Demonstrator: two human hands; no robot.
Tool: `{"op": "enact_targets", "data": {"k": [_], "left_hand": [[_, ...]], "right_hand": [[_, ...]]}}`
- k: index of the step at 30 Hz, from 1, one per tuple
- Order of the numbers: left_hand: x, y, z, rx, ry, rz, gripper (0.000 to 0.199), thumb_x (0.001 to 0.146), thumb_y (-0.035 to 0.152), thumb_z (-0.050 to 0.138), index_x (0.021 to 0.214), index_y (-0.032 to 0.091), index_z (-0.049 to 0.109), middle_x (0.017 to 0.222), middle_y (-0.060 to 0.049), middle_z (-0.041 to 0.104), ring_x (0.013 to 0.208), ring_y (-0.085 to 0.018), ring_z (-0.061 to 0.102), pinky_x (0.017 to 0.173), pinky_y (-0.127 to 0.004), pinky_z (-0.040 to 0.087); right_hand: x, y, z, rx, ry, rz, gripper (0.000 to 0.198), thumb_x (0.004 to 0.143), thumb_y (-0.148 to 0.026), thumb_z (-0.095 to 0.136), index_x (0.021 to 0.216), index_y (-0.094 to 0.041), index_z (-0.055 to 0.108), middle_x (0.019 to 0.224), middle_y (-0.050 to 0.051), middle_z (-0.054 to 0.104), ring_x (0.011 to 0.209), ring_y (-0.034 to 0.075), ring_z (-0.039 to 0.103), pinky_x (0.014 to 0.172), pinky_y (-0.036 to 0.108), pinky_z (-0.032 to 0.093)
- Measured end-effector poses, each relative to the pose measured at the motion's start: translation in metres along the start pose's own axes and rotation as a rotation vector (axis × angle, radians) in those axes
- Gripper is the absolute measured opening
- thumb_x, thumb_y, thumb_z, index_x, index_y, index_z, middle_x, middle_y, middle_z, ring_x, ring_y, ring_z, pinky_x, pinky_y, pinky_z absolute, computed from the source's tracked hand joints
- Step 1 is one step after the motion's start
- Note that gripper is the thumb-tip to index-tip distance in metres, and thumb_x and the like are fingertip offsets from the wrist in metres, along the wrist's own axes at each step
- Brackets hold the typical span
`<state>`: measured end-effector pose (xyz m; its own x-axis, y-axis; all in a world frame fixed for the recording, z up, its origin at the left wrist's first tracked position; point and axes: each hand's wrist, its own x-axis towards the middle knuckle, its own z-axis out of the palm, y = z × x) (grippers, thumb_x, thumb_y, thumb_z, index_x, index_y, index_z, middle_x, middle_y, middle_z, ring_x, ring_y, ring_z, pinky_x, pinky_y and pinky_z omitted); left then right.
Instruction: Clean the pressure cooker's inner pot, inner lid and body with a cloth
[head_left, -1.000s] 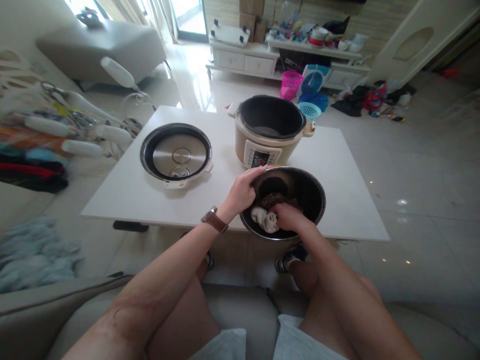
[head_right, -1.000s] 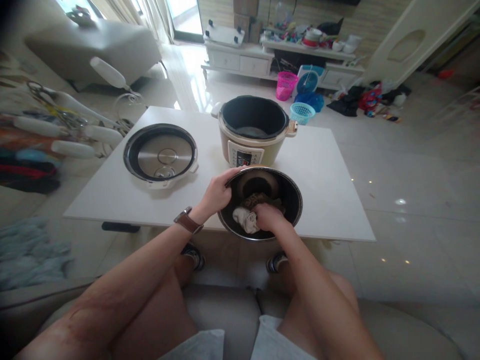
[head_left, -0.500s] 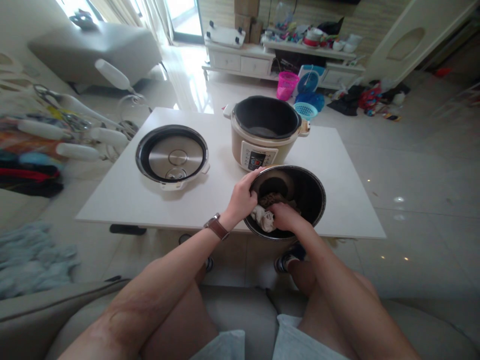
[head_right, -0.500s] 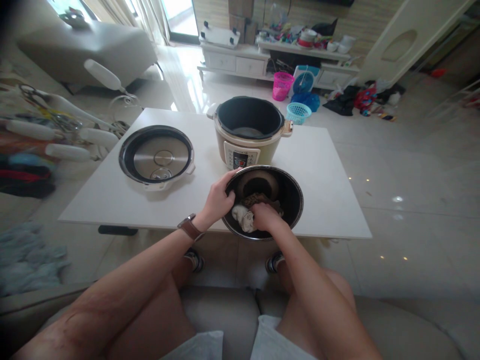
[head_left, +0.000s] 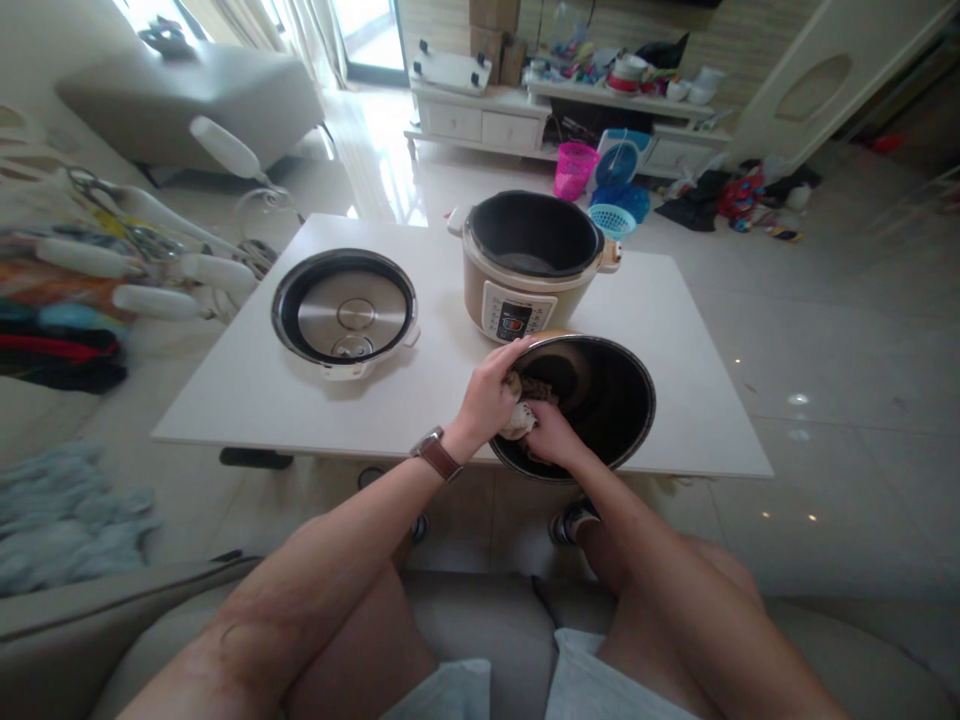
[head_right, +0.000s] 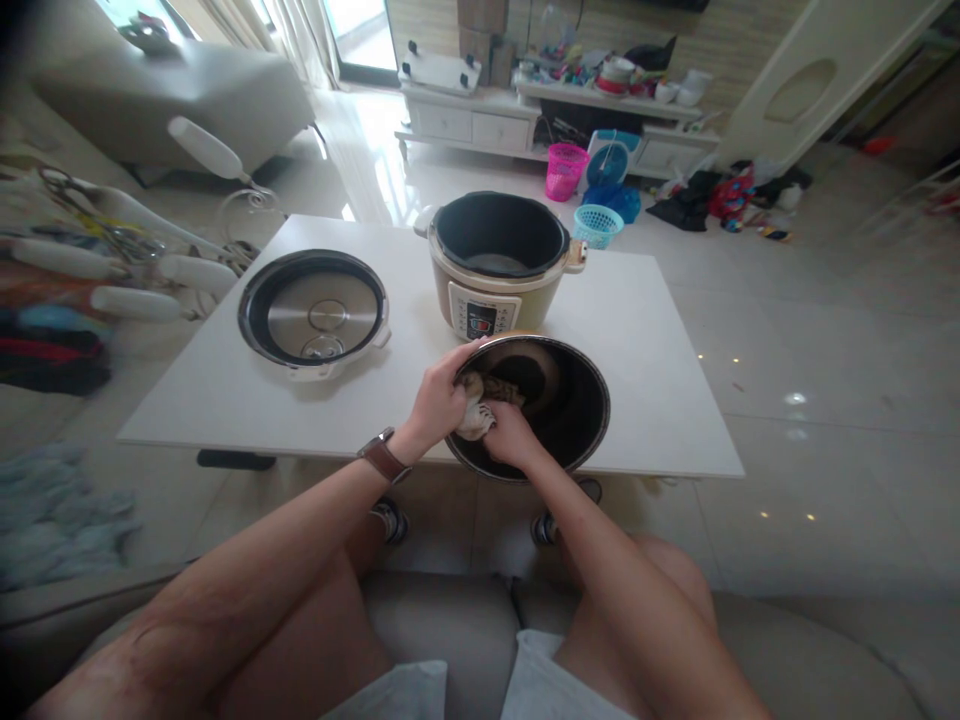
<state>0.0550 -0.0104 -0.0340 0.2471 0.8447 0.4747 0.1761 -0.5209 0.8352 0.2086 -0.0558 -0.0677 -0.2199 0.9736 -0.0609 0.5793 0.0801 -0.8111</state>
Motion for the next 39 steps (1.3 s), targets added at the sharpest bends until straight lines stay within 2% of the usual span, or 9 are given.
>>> {"op": "enact_targets", "data": {"k": [3,6,10,16,25,29,36,39], "left_hand": [[0.005,-0.001,-0.006,0.011,-0.006,-0.001,0.079,0.069,-0.007,0.04,0.141,0.014,0.067,0.146,-0.011,0.069,0.14,-0.022,0.062,0.126,-0.045,0.045],[0.012,-0.001,-0.016,0.024,-0.061,0.023,0.079,0.07,-0.006,0.041,0.14,0.016,0.068,0.144,-0.01,0.071,0.138,-0.022,0.064,0.124,-0.044,0.048],[0.018,0.005,-0.026,0.047,-0.128,0.069,0.077,0.072,-0.006,0.042,0.14,0.019,0.069,0.144,-0.008,0.072,0.137,-0.023,0.064,0.123,-0.046,0.048],[0.01,0.014,-0.025,0.069,-0.118,0.068,0.082,0.071,-0.007,0.046,0.147,0.019,0.063,0.148,-0.007,0.068,0.14,-0.023,0.062,0.127,-0.046,0.044],[0.007,0.009,-0.018,0.065,-0.047,0.007,0.077,0.071,-0.006,0.049,0.143,0.016,0.065,0.148,-0.01,0.068,0.142,-0.025,0.061,0.128,-0.046,0.044],[0.004,0.006,-0.013,0.05,-0.003,-0.06,0.073,0.072,-0.004,0.052,0.14,0.016,0.066,0.145,-0.01,0.071,0.138,-0.025,0.064,0.126,-0.046,0.045],[0.004,-0.004,-0.004,0.019,0.037,-0.08,0.074,0.072,-0.005,0.044,0.138,0.018,0.068,0.139,-0.006,0.074,0.134,-0.022,0.066,0.123,-0.044,0.049],[0.005,-0.005,-0.002,0.006,0.024,-0.075,0.074,0.073,-0.005,0.042,0.138,0.018,0.068,0.141,-0.006,0.073,0.136,-0.022,0.065,0.125,-0.045,0.047]], "right_hand": [[0.0,-0.004,-0.013,-0.127,-0.164,-0.012,0.027,0.082,-0.007,0.061,0.095,-0.018,0.082,0.104,0.008,0.084,0.1,0.026,0.076,0.087,0.03,0.053],[-0.003,-0.01,-0.03,-0.377,-0.353,0.071,0.027,0.081,-0.006,0.062,0.091,-0.02,0.082,0.099,0.008,0.084,0.099,0.025,0.077,0.083,0.028,0.051],[-0.006,-0.02,-0.038,-0.622,-0.449,0.184,0.032,0.083,-0.007,0.062,0.103,-0.023,0.083,0.108,0.01,0.083,0.101,0.025,0.077,0.08,0.027,0.05],[-0.005,-0.025,-0.033,-0.683,-0.447,0.175,0.03,0.089,-0.012,0.061,0.109,-0.022,0.082,0.116,0.012,0.082,0.109,0.027,0.076,0.087,0.028,0.051],[-0.002,-0.021,-0.035,-0.678,-0.439,0.208,0.034,0.084,-0.008,0.062,0.109,-0.02,0.082,0.115,0.012,0.082,0.112,0.028,0.075,0.091,0.029,0.051],[0.0,-0.02,-0.035,-0.643,-0.424,0.23,0.038,0.082,-0.006,0.063,0.112,-0.02,0.081,0.117,0.012,0.081,0.118,0.028,0.074,0.095,0.029,0.051],[0.0,-0.018,-0.037,-0.644,-0.404,0.242,0.038,0.083,-0.01,0.063,0.116,-0.021,0.08,0.122,0.014,0.08,0.12,0.03,0.072,0.097,0.031,0.051],[-0.001,-0.018,-0.039,-0.636,-0.383,0.21,0.035,0.082,-0.009,0.063,0.109,-0.021,0.081,0.116,0.013,0.081,0.114,0.03,0.074,0.095,0.031,0.051]]}}
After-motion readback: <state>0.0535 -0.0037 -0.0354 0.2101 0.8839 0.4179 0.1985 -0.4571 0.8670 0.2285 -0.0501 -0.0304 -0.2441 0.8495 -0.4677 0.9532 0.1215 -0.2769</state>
